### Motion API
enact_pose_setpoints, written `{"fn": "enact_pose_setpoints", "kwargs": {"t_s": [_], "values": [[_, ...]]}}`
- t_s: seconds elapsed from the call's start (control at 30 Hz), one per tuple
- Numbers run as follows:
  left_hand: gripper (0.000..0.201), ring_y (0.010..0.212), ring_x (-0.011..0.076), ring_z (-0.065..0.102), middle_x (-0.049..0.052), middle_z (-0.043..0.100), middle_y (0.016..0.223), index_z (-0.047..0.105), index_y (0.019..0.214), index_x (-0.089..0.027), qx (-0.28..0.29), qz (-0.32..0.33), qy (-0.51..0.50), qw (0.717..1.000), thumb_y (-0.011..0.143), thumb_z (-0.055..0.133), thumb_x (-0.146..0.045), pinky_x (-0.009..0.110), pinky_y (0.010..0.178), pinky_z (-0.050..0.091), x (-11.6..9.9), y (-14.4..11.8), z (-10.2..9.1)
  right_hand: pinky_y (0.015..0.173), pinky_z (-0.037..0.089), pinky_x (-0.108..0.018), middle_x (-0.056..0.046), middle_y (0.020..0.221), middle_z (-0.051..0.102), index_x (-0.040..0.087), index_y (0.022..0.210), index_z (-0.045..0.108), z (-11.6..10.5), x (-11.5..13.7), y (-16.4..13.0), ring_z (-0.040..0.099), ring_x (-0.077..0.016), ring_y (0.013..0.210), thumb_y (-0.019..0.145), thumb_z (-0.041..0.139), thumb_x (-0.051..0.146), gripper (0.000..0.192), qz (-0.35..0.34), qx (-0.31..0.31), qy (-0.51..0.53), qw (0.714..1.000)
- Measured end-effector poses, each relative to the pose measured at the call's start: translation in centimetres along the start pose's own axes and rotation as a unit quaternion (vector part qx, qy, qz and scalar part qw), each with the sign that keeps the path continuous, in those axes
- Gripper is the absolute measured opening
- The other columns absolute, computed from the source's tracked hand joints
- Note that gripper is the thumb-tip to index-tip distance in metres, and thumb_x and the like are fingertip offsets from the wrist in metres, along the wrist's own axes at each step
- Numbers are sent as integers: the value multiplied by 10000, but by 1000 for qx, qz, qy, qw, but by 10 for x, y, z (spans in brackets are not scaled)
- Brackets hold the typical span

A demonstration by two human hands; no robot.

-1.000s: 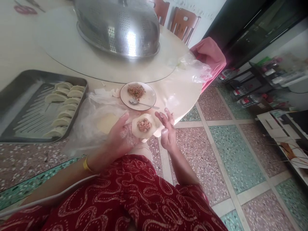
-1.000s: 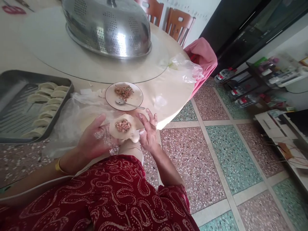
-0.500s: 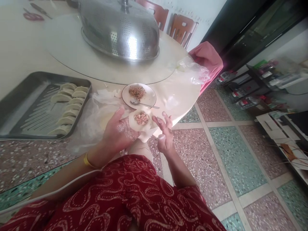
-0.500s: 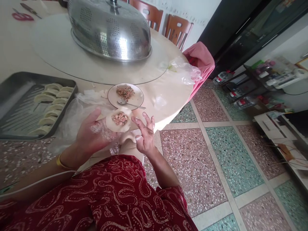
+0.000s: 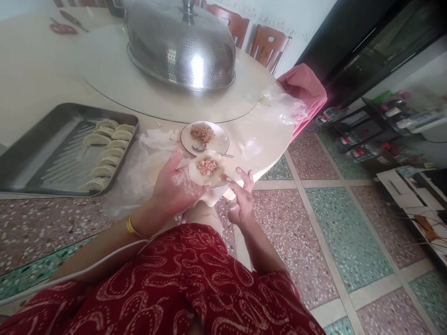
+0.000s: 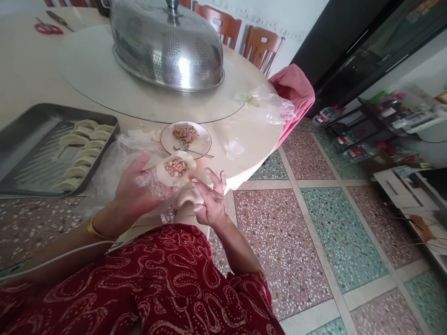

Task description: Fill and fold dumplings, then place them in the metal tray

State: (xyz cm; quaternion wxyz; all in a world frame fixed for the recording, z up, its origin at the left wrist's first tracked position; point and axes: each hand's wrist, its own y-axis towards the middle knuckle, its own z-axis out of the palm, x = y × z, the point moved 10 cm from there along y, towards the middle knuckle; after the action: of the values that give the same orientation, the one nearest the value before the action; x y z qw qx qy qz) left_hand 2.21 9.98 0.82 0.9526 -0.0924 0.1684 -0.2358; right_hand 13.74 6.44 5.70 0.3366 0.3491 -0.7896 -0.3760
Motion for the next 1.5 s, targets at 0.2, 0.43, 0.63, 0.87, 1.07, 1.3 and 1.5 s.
{"fn": "enact_pose_setpoints", "kwargs": {"t_s": [0.2,0.43,0.63,0.87,1.07,1.3,1.5], "values": [[662,1116,330,638,154,712,1076,558,1334,-87,3,4,3,1000,980,275,-571,423,920,523,1,2,3,1206,285,-517,-38,1026,744,274,1269,577,-1,-3,-3,516,-224,1343,1004,111,484,576,-6,-2,-65,998],[654,962,300,692,168,716,1021,578,1283,-72,-35,16,5,999,992,238,-549,382,773,567,-1,5,5,1238,233,-488,-20,1043,744,285,1190,634,5,7,-10,503,-204,1353,1000,179,521,546,-54,1,-51,997],[585,1059,289,674,142,712,1095,492,1396,-88,-83,34,-13,996,1004,296,-476,392,893,553,-3,10,1,1219,258,-477,-26,1183,691,266,1262,595,-16,-57,12,459,-177,1371,1018,176,404,505,11,-2,-67,998],[597,1127,281,650,131,732,1053,531,1374,-113,-112,34,-21,993,1016,238,-491,397,939,542,0,22,-9,1183,193,-585,-101,1231,680,184,1199,630,7,-195,20,408,-275,1405,1015,191,362,508,197,178,-228,937],[506,1109,278,658,128,734,1059,581,1304,-123,-113,43,-39,992,1010,301,-425,409,944,547,0,28,-14,1180,152,-627,-106,1150,711,172,1148,660,16,-204,25,431,-298,1390,1021,205,386,518,187,188,-211,941],[547,1071,287,678,145,740,1033,602,1273,-79,-46,34,-68,996,1009,292,-444,413,942,544,4,36,-8,1205,251,-595,-45,1120,710,246,1232,579,8,-56,34,452,-228,1390,1023,185,383,467,3,60,-45,997],[609,1051,288,688,134,751,956,625,1241,-91,-26,11,-62,998,1017,215,-483,415,970,522,10,33,-1,1251,77,-606,-79,1075,748,199,1362,506,58,2,20,389,-276,1442,1010,209,441,521,-52,157,-117,979]]}}
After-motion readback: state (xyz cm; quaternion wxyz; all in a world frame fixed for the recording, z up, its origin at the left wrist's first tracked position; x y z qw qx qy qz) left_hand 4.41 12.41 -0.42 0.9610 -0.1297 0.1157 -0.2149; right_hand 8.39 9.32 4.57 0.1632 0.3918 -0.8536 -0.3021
